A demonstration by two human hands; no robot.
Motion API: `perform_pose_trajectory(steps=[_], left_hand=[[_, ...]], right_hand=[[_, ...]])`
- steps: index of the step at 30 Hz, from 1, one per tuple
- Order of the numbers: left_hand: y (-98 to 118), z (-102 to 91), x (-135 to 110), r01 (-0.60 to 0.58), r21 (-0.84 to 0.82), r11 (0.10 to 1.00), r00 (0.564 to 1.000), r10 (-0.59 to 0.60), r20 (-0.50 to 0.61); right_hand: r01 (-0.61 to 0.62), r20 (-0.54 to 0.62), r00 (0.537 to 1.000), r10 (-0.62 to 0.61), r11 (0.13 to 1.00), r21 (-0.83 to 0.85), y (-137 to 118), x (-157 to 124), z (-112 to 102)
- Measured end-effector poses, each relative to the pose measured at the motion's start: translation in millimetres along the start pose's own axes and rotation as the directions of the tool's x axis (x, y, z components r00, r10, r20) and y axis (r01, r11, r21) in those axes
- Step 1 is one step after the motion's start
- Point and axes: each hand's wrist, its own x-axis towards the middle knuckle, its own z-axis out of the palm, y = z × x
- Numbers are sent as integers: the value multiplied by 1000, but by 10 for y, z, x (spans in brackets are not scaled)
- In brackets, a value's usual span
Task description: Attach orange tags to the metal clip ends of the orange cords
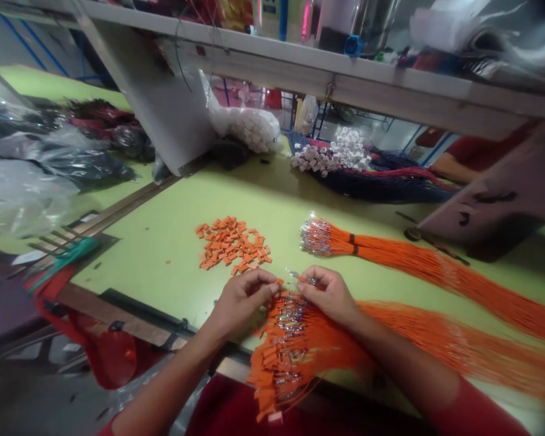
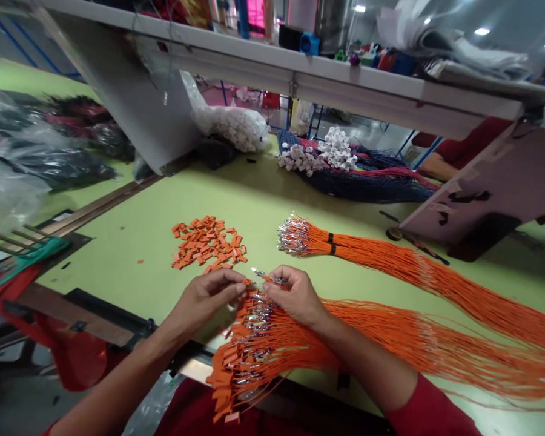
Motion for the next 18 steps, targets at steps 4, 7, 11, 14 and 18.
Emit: perform_pose_trajectory(steps=[4,7,11,14,18], left_hand=[[4,62,-136,155,-313,937,987,-161,4],[11,91,-169,177,-390,904,982,-189,8],[23,118,-169,194,-439,877,977,-213,7],[18,124,-170,207,-452,868,975,-224,17],[0,112,-188,234,-441,867,969,-243,36]], right_hand=[[64,30,998,-63,998,-21,-2,-7,-18],[126,52,991,-123,990,-67,-8,-23,-24],[158,63,986,-151,981,-113,-44,-51,-12],[157,70,986,-149,979,-131,-75,-61,-4],[129,88,989,-117,980,-152,-79,-62,0]])
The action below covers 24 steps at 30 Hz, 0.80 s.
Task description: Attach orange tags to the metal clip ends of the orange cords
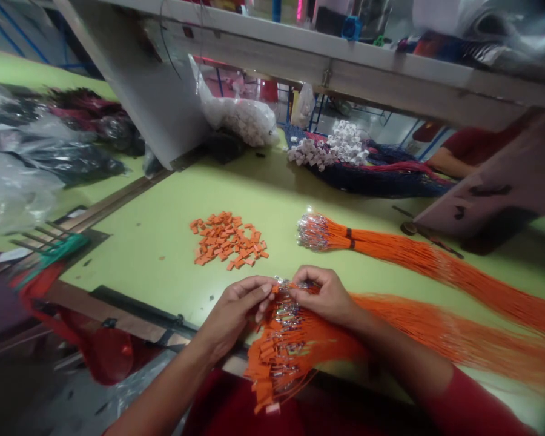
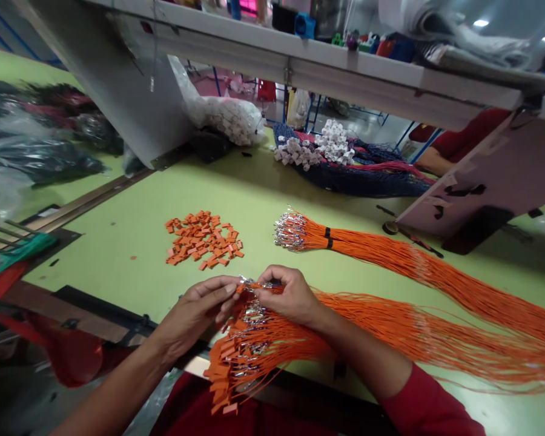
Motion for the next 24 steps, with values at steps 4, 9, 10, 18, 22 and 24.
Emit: perform_pose_trajectory(steps=[4,9,10,18,22,24], left_hand=[[7,-3,-33,-10,72,997,999,12,-34],[31,35,-65,-95,228,969,988,119,-96],[35,43,-65,-94,227,969,989,117,-91],[-14,20,-55,-147,283,948,980,179,-90],[-19,24,-64,-137,280,950,985,161,-63],[-15,40,-60,-108,229,967,991,123,-55]], right_hand=[[12,14,1000,-11,999,-46,27,-2,12],[68,19,998,-66,989,-130,31,-6,25],[74,21,997,-72,987,-140,25,-6,27],[37,13,999,-35,994,-102,25,-5,28],[-11,8,1000,11,1000,-8,1,-1,12],[-28,5,1000,28,999,19,-15,-1,3]])
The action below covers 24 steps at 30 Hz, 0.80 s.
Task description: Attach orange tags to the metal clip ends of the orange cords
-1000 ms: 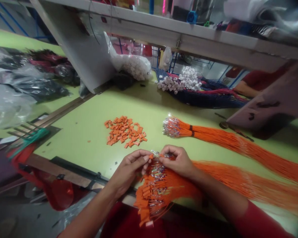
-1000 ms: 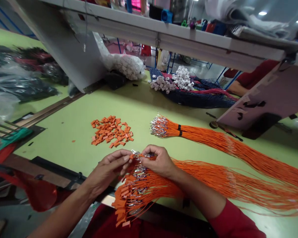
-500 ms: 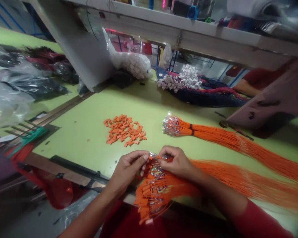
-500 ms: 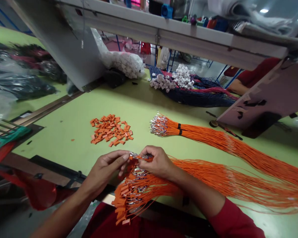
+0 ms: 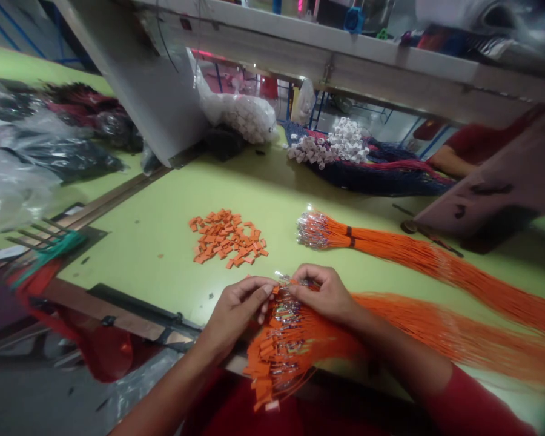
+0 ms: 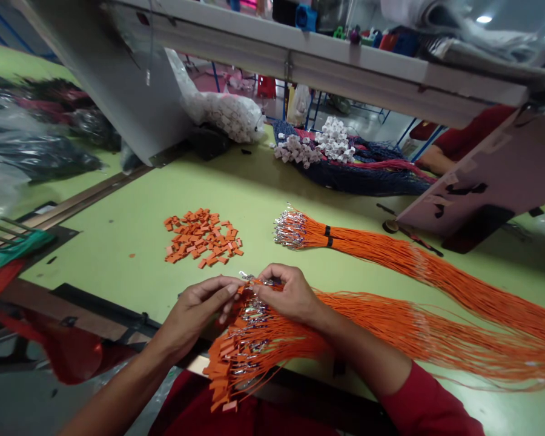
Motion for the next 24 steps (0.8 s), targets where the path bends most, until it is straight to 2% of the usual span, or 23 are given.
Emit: perform_pose_trajectory(steps=[6,11,14,17,24], left_hand=[[-36,28,46,130,-218,967,991,-123,49],[-40,21,58,170,-282,944,985,-160,58],[-28,18,54,192,-270,943,981,-176,81],[-16,18,35,165,-227,960,986,-153,68],[17,45,-50,16,-12,1000,999,-16,-30]], right_hand=[[12,-12,1000,-12,1000,27,9,-10,-9],[8,13,1000,-8,1000,-20,11,-10,-3],[-1,18,1000,2,1000,-28,9,-9,-3],[25,38,999,-23,998,-60,13,-10,-5],[216,-7,975,-224,949,-229,60,-18,27]])
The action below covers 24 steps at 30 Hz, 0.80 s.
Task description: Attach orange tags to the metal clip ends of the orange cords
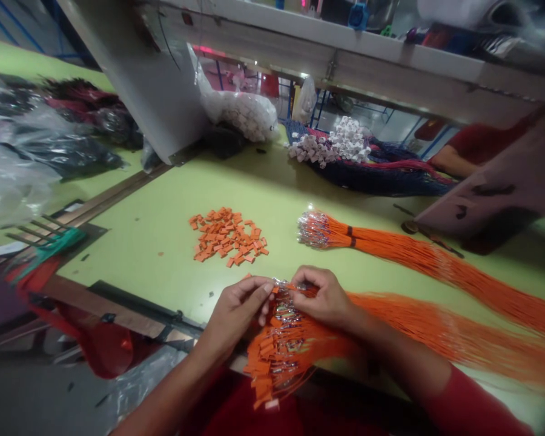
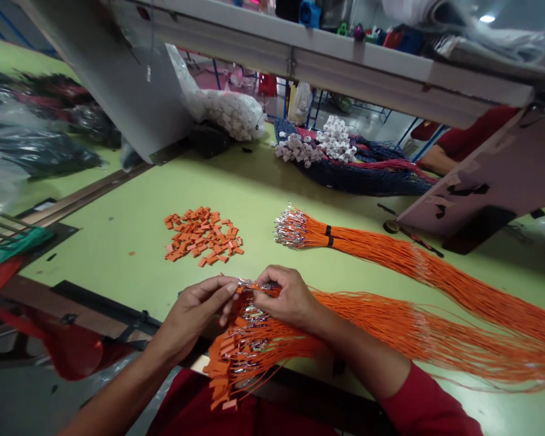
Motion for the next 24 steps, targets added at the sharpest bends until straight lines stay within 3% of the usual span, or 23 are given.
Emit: perform_pose_trajectory(steps=[4,8,14,17,20,24], left_hand=[[-51,54,-26,-33,-5,999,998,32,-58],[-132,127,-40,-22,-83,996,999,18,-43],[-180,184,-119,41,-179,983,997,-52,-56],[-215,177,-152,35,-184,982,994,-53,-94],[-238,133,-155,29,-146,989,996,-41,-82],[-202,27,-140,16,-6,1000,1000,-16,-7]], right_hand=[[42,-45,998,-43,999,-19,31,-18,44],[46,-44,998,-46,999,8,30,-23,53],[-5,109,994,-5,996,92,-28,-20,-4],[-6,115,993,-5,996,88,-9,-39,25],[-109,141,986,84,978,180,40,-34,53],[-312,198,946,256,880,357,93,27,24]])
